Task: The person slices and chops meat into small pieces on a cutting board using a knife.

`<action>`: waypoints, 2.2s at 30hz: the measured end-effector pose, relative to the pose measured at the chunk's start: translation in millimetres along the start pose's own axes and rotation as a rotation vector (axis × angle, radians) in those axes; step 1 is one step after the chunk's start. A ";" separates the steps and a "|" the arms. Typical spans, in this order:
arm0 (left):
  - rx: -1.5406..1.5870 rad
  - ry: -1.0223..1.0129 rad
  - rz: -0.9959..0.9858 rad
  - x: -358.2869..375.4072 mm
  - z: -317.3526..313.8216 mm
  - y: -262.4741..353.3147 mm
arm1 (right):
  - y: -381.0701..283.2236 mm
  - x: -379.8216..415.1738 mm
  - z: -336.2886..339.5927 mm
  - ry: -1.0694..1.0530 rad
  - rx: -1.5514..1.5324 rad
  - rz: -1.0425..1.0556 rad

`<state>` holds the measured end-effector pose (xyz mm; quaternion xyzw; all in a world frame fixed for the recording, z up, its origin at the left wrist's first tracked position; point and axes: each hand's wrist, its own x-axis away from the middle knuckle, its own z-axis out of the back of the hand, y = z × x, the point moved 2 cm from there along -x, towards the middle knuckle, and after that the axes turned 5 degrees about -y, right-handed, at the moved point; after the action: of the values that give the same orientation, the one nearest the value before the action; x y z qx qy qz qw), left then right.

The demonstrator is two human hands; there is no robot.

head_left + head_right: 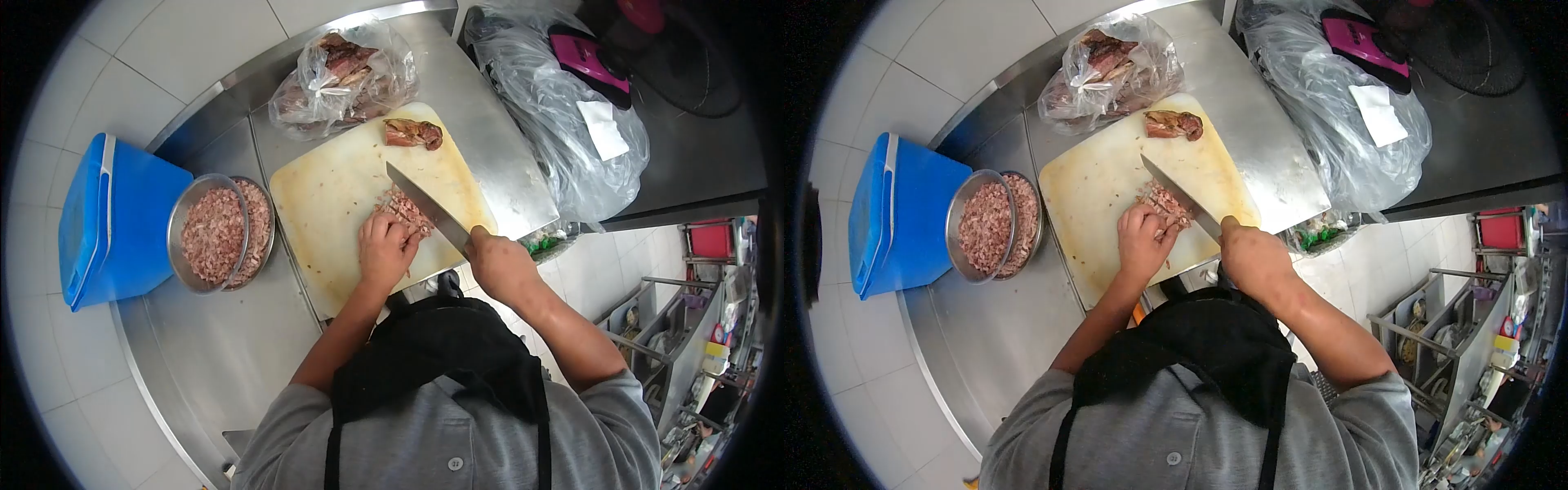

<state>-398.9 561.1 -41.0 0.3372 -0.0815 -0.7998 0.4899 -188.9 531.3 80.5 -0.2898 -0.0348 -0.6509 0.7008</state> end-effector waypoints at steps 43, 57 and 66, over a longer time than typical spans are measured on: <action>0.253 -0.070 0.054 -2.4 12.8 -26.5 | -43.0 -35.4 -31.7 -0.206 0.107 0.096; 0.063 -0.060 0.218 10.1 9.9 -1.0 | -30.5 -1.7 7.4 -0.197 0.111 -0.031; 0.072 -0.163 0.215 5.8 22.6 7.2 | -24.4 -0.8 -11.8 -0.043 0.100 0.042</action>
<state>-409.4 548.1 -23.2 0.2778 -0.1851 -0.7640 0.5521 -215.7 527.1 79.3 -0.2691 -0.0761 -0.6271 0.7270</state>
